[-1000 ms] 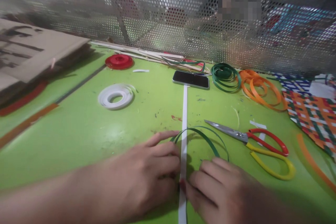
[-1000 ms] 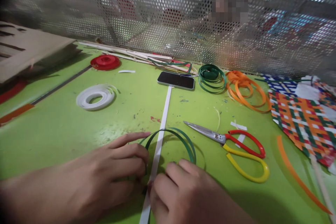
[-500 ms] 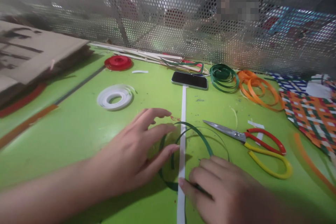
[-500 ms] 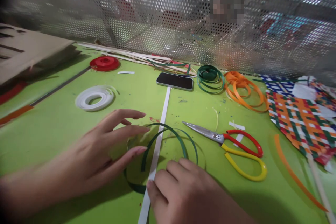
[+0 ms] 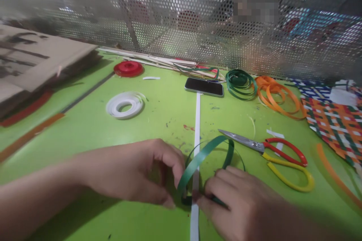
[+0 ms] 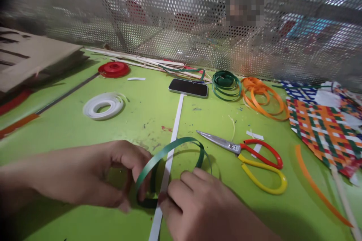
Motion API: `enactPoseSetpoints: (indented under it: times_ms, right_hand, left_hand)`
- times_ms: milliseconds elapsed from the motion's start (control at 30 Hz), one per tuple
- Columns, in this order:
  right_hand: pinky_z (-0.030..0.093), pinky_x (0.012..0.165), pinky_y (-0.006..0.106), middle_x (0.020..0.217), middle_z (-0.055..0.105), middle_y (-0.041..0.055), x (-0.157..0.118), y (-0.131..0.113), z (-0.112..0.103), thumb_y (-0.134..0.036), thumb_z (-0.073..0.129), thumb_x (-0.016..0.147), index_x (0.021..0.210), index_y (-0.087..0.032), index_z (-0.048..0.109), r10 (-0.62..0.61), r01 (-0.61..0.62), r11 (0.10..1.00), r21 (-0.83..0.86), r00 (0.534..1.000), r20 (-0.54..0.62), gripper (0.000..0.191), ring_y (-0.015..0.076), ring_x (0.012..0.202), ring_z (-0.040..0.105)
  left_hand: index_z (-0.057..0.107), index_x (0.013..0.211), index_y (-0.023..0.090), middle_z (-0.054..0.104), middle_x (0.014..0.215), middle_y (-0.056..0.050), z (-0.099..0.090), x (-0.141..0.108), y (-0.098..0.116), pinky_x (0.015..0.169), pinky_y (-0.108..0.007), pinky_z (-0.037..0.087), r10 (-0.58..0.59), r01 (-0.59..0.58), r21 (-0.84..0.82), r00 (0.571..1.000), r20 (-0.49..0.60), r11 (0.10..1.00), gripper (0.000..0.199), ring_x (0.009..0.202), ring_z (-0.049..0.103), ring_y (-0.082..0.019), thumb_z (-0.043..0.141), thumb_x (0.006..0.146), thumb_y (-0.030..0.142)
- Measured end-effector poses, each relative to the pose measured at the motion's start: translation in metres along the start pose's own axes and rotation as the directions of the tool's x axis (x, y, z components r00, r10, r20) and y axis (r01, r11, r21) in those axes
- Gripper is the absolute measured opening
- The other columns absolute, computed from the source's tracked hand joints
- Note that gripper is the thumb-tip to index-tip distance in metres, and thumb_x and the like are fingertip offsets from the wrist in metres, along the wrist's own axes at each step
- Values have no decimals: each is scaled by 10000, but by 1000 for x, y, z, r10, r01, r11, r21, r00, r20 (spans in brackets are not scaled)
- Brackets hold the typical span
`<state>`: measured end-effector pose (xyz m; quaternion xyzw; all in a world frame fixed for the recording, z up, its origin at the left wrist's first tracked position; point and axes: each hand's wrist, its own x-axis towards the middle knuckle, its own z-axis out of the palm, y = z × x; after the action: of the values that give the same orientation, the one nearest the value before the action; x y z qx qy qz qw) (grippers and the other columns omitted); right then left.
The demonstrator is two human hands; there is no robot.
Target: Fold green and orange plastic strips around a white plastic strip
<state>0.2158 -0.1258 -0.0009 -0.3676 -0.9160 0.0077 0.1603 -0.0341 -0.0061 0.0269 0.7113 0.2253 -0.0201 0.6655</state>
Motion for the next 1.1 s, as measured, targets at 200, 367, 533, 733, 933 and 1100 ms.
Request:
enactPoseSetpoints:
  times_ms: [200,367,533,733,933,1100]
  right_hand:
    - [372,660,346,777,600,-14,1,-1,0,-102,660,939,841,-198,648,12,-12,1000,5,1000,3,137,172,746,548]
    - [348,648,364,757,578,-15,4,-1,2,-93,632,956,854,-190,659,-5,5,1000,-16,1000,-14,143,174,708,523]
    - [360,648,367,755,575,-10,3,-2,2,-121,622,975,848,-191,660,3,-3,1000,-10,1000,-7,150,184,697,521]
    - [339,584,372,749,586,-16,0,-4,2,-142,604,975,887,-219,674,33,-32,999,-11,999,44,136,193,672,525]
    - [369,590,370,742,593,-15,4,-5,7,-140,635,920,925,-205,703,16,-17,999,27,1000,14,94,196,678,530]
    - [415,647,366,765,636,4,6,-3,4,-286,701,944,927,-182,711,-33,33,999,21,999,30,106,204,736,559]
  left_hand:
    - [783,908,183,750,853,-34,9,4,0,665,-250,553,154,-145,152,987,-48,978,39,743,671,-165,777,871,175]
    - [697,934,197,704,859,1,21,4,-5,663,-243,517,195,-113,376,963,-186,920,121,727,626,-139,654,880,98]
    - [640,864,173,649,825,-40,40,8,-20,629,-278,507,260,-24,551,898,-355,834,40,692,604,-164,607,877,154]
    - [614,891,169,622,830,-72,57,14,-29,576,-327,493,327,63,736,868,-373,674,118,647,570,-192,505,934,185]
    - [583,854,179,586,755,-58,58,16,-32,549,-350,452,434,-4,777,832,-347,629,158,634,528,-209,467,961,174]
    - [582,897,185,588,758,-27,54,13,-29,542,-286,451,347,-55,600,856,-383,798,73,599,515,-159,527,945,183]
